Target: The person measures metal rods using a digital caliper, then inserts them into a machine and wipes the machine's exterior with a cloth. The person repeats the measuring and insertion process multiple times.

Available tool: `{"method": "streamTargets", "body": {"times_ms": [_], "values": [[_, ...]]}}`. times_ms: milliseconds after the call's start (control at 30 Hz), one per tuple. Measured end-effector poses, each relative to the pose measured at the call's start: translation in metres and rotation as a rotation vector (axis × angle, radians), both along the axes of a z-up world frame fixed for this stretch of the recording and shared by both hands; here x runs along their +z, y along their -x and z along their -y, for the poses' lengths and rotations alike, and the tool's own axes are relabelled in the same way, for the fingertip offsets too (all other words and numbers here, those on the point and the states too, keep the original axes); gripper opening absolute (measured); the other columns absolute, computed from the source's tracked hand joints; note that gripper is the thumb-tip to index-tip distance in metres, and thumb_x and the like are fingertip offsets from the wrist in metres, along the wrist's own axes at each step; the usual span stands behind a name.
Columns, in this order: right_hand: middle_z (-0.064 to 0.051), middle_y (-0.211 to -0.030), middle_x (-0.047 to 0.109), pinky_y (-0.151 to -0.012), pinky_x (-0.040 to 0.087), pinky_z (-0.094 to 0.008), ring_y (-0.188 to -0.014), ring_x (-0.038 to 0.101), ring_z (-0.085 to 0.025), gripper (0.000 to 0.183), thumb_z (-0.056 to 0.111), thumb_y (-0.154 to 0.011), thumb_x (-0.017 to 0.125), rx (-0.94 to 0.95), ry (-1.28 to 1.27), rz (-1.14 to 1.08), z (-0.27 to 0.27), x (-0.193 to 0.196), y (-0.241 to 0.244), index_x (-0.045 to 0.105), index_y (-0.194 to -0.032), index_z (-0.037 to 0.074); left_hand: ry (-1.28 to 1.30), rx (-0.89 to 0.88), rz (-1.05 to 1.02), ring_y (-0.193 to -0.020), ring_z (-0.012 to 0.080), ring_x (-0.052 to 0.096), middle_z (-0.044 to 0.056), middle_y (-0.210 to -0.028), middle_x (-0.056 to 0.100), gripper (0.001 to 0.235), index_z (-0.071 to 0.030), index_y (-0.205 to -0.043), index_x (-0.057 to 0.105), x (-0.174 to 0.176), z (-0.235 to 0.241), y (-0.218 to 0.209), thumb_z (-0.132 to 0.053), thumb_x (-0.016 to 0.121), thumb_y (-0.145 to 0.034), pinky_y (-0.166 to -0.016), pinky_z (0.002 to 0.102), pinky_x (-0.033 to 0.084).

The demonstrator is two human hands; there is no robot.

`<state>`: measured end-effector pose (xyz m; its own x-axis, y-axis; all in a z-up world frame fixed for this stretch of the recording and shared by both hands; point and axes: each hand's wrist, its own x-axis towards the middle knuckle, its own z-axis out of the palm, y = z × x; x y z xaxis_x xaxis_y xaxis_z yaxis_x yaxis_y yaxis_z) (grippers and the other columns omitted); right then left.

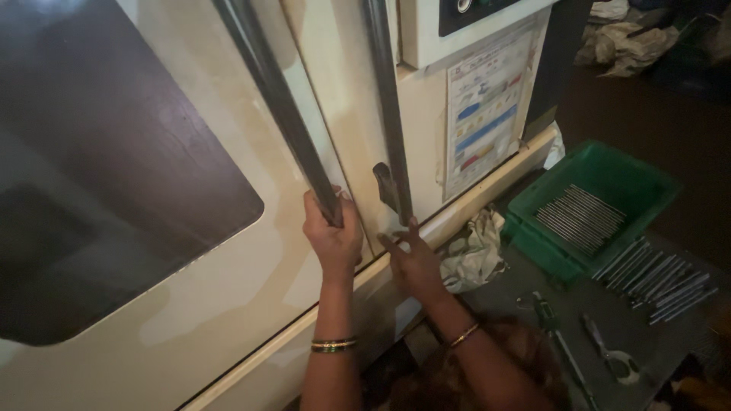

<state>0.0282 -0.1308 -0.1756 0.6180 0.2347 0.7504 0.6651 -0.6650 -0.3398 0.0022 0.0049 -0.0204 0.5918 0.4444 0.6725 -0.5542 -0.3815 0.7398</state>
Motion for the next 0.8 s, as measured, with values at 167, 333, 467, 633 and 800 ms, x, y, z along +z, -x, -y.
{"method": "streamTargets", "body": {"times_ms": [167,333,467,633,800], "values": [[-0.026,-0.118,0.065,-0.090,0.057,-0.051,-0.122,0.061,-0.048,0.051,0.000,-0.077,0.069,0.015,0.005,-0.013,0.002,-0.015,-0.007,0.074,-0.124,0.018,-0.016,0.009,-0.004,-0.057,0.0050,0.049,-0.002,-0.065,0.053,0.009,-0.004,-0.104,0.057,0.003,0.000,0.001,-0.004,0.063,-0.097,-0.054,0.024,0.040],[-0.027,-0.123,0.066,-0.093,0.057,-0.051,-0.119,0.064,-0.045,0.042,-0.002,-0.082,0.069,0.053,-0.029,-0.015,0.004,-0.019,-0.007,0.074,-0.120,0.014,-0.027,-0.005,0.019,-0.058,0.0044,0.049,-0.002,-0.066,0.053,0.007,-0.003,-0.103,0.056,0.005,0.001,0.004,-0.005,0.062,-0.100,-0.054,0.023,0.040],[-0.022,-0.117,0.070,-0.090,0.057,-0.052,-0.119,0.064,-0.045,0.039,-0.002,-0.077,0.071,0.033,-0.014,0.013,0.004,-0.015,-0.005,0.078,-0.112,0.013,-0.007,-0.007,-0.002,-0.055,0.0048,0.047,-0.001,-0.063,0.051,0.008,-0.002,-0.103,0.056,0.007,0.002,0.004,-0.005,0.062,-0.098,-0.052,0.024,0.038],[-0.021,-0.127,0.064,-0.095,0.058,-0.050,-0.114,0.069,-0.038,0.037,0.001,-0.079,0.072,0.040,-0.001,0.003,0.006,-0.004,-0.002,0.079,-0.113,0.013,-0.036,0.019,-0.009,-0.054,0.0053,0.047,-0.001,-0.063,0.051,0.008,-0.002,-0.102,0.056,0.006,0.001,0.003,-0.005,0.063,-0.098,-0.052,0.025,0.037],[-0.039,-0.152,0.040,-0.082,0.061,-0.045,-0.105,0.072,-0.033,0.032,-0.002,-0.081,0.070,0.054,-0.048,0.020,0.005,0.004,-0.006,0.078,-0.110,0.008,-0.049,0.013,0.007,-0.054,0.0058,0.046,-0.001,-0.062,0.050,0.009,-0.002,-0.104,0.056,0.005,-0.001,0.003,-0.005,0.063,-0.099,-0.052,0.025,0.038]]}}
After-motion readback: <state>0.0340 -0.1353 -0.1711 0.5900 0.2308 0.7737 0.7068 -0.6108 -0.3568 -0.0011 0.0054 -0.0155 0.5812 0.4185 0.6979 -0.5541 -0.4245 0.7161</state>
